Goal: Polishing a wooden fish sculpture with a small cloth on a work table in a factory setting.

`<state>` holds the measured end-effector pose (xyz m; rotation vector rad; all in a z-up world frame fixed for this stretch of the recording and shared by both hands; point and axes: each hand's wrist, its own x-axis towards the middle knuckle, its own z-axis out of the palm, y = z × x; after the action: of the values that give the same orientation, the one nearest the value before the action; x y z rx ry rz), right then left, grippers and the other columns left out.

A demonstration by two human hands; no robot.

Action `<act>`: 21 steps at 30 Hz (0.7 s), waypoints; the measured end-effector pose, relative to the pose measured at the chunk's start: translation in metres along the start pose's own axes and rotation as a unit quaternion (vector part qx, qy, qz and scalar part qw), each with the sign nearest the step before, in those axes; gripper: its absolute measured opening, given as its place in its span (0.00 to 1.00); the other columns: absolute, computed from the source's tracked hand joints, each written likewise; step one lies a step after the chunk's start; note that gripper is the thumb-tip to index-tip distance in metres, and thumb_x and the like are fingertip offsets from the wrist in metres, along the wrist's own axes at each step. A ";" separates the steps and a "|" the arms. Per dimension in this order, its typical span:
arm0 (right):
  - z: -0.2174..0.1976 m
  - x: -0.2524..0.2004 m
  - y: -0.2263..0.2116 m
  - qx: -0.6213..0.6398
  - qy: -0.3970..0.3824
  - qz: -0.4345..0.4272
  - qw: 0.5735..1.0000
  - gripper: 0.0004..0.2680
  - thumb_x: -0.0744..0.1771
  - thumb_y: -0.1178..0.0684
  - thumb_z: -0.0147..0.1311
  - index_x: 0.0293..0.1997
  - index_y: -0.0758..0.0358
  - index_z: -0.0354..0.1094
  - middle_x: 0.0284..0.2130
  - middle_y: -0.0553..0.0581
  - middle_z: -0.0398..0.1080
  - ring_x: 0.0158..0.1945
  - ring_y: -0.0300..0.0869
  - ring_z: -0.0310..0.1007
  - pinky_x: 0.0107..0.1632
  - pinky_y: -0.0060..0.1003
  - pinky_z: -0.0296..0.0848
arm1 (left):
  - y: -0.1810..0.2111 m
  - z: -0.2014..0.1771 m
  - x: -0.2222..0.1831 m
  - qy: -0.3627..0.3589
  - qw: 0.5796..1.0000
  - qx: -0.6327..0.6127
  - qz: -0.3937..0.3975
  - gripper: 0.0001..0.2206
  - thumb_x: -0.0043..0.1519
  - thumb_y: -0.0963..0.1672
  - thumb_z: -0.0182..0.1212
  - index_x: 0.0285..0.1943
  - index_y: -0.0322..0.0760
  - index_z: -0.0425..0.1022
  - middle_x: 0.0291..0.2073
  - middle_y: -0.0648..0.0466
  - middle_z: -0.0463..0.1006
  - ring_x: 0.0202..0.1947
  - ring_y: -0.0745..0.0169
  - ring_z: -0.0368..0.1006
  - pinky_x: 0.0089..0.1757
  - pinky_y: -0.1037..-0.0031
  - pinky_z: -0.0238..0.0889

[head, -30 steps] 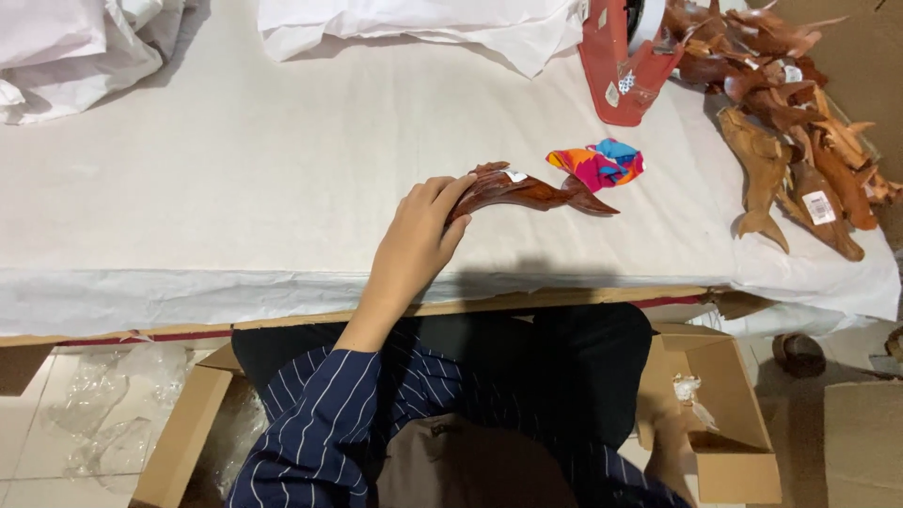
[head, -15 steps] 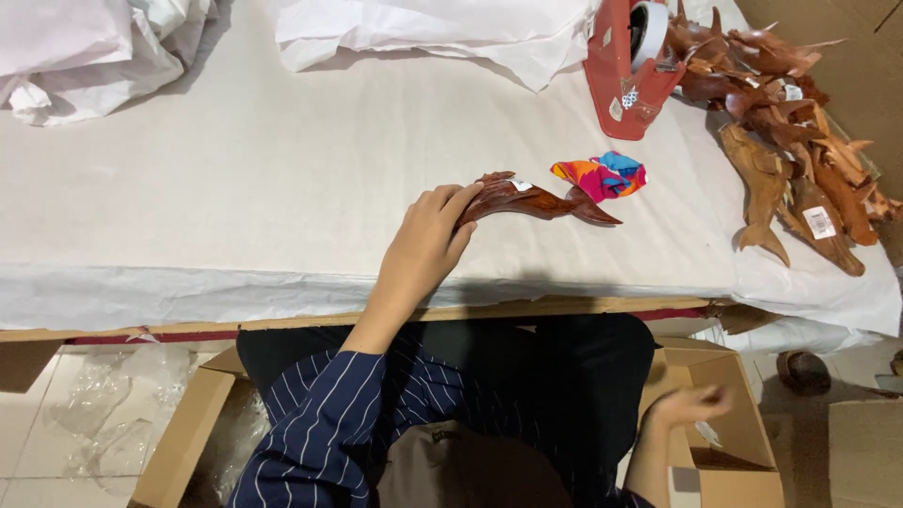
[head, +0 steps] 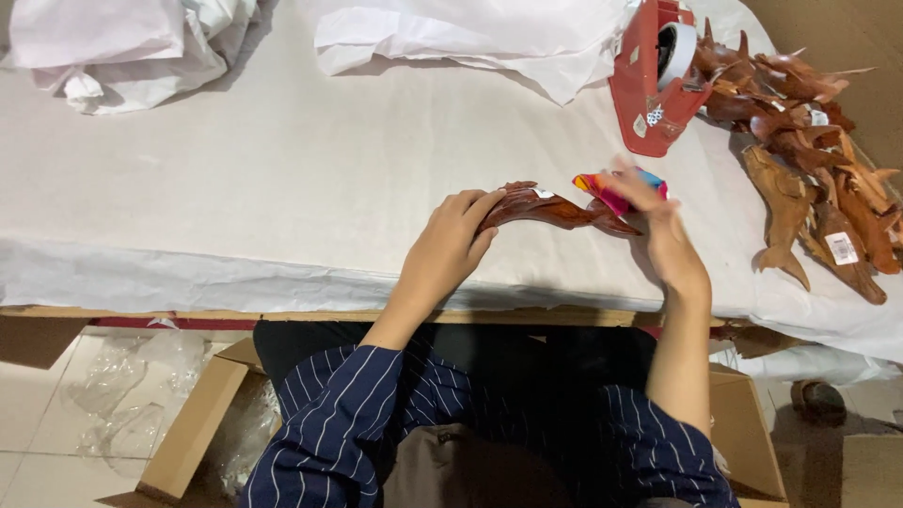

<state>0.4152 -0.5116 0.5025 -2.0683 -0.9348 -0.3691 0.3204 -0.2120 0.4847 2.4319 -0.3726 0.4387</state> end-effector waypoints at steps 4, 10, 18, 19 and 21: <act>0.006 0.001 0.026 -0.012 -0.131 0.092 0.987 0.34 0.70 0.26 0.07 0.70 0.50 0.65 0.71 0.60 0.58 0.78 0.58 0.43 0.77 0.56 0.31 | 0.001 -0.002 0.002 -0.003 1.000 0.005 0.002 0.21 0.69 0.43 0.53 0.72 0.37 0.64 0.58 0.41 0.73 0.61 0.43 0.69 0.59 0.56 0.62; 0.006 -0.004 0.029 -0.022 -0.141 0.106 0.984 0.35 0.70 0.26 0.05 0.71 0.50 0.63 0.73 0.61 0.55 0.78 0.59 0.40 0.77 0.56 0.29 | 0.001 0.000 -0.001 -0.001 1.000 0.013 0.003 0.21 0.69 0.43 0.53 0.72 0.37 0.64 0.58 0.41 0.73 0.62 0.43 0.69 0.60 0.56 0.62; 0.005 -0.004 0.032 -0.038 -0.158 0.093 0.982 0.33 0.71 0.27 0.06 0.73 0.49 0.60 0.74 0.61 0.53 0.79 0.60 0.39 0.76 0.59 0.32 | -0.013 -0.010 -0.017 0.189 0.977 -0.031 0.088 0.26 0.64 0.46 0.66 0.72 0.44 0.66 0.70 0.40 0.64 0.69 0.35 0.61 0.67 0.42 0.46; 0.004 -0.004 0.038 -0.051 -0.161 0.068 0.983 0.31 0.71 0.28 0.09 0.74 0.49 0.58 0.74 0.63 0.53 0.78 0.61 0.39 0.76 0.60 0.33 | -0.022 -0.027 -0.027 0.300 0.947 -0.006 0.115 0.26 0.63 0.44 0.69 0.72 0.46 0.67 0.70 0.41 0.64 0.70 0.36 0.60 0.67 0.42 0.42; 0.004 -0.002 0.036 -0.064 -0.166 0.037 0.983 0.29 0.72 0.29 0.12 0.75 0.49 0.57 0.74 0.64 0.52 0.78 0.62 0.39 0.75 0.61 0.35 | -0.040 -0.076 -0.052 0.410 0.901 0.023 0.139 0.27 0.63 0.42 0.71 0.71 0.47 0.67 0.69 0.42 0.64 0.72 0.36 0.58 0.68 0.41 0.38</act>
<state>0.4399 -0.5234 0.4782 -2.3203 -1.0469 -0.0436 0.2711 -0.1261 0.4991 1.9967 -0.3249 1.5302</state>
